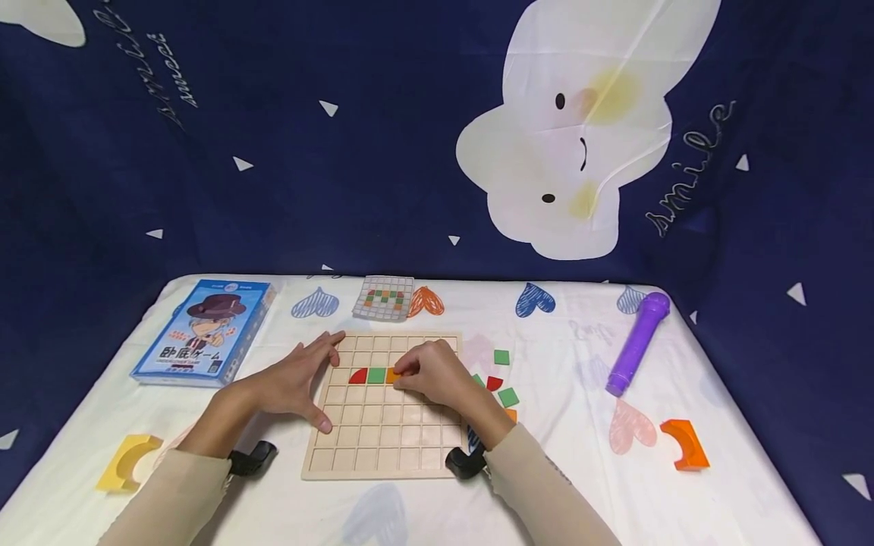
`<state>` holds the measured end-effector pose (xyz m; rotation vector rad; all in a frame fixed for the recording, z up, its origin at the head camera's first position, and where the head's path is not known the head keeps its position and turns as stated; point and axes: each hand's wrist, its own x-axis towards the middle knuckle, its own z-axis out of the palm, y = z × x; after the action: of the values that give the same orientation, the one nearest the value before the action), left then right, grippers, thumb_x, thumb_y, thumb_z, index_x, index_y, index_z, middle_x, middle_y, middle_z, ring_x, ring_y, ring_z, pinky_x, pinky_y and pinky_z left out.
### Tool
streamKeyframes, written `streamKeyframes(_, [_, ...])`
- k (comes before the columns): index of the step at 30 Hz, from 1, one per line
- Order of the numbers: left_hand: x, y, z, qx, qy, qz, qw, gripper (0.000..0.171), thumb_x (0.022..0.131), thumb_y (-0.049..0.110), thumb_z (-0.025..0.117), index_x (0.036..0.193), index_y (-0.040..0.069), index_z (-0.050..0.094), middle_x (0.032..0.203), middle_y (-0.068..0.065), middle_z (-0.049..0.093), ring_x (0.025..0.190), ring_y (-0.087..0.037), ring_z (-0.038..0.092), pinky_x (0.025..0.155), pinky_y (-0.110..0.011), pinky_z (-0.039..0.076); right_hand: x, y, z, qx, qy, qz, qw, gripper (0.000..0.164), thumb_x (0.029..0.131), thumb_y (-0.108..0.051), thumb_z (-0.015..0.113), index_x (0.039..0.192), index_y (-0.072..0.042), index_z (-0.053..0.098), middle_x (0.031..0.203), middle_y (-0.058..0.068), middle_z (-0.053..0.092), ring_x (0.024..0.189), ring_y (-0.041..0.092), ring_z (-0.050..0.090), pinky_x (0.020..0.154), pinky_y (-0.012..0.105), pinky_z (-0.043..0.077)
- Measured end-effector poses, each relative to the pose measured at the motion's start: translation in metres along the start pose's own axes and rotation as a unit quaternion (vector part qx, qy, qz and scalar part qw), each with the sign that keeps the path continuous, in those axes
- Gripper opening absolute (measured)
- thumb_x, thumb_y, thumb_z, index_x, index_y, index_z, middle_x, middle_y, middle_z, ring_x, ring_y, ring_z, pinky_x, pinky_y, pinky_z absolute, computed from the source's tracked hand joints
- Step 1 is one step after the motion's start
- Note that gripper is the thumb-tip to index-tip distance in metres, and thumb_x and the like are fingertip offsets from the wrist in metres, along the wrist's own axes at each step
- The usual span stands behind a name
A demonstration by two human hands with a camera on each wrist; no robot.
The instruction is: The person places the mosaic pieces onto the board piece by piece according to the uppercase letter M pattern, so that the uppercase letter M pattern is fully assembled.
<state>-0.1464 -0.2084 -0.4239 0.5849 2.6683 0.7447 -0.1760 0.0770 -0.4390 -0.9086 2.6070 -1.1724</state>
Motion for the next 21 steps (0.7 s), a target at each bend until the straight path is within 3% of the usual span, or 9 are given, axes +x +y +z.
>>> streamKeyframes(8, [-0.0021,-0.0023,0.001,0.001,0.002,0.0,1.0,0.091,0.051,0.054,0.098,0.113,0.012,0.047,0.17,-0.021,0.021,0.159,-0.048,0.013,0.123,-0.075,0.011,0.0031,0.0015,0.0027,-0.002,-0.007,-0.005,1.0,0.014,0.081,-0.011,0.085,0.093,-0.009,0.08,0.088,0.001,0.079,0.072,-0.001,0.061,0.069,0.013,0.052])
streamKeyframes(21, [-0.0011,0.0008,-0.0002,0.007,0.002,0.002,1.0,0.091,0.05,0.054,0.098,0.111,0.012,0.046,0.17,-0.022,0.02,0.158,-0.049,0.013,0.124,-0.074,0.012,0.0042,0.002,0.0019,-0.012,-0.008,-0.001,1.0,0.015,0.08,-0.011,0.086,0.094,-0.01,0.08,0.087,0.001,0.079,0.073,-0.002,0.063,0.069,0.013,0.054])
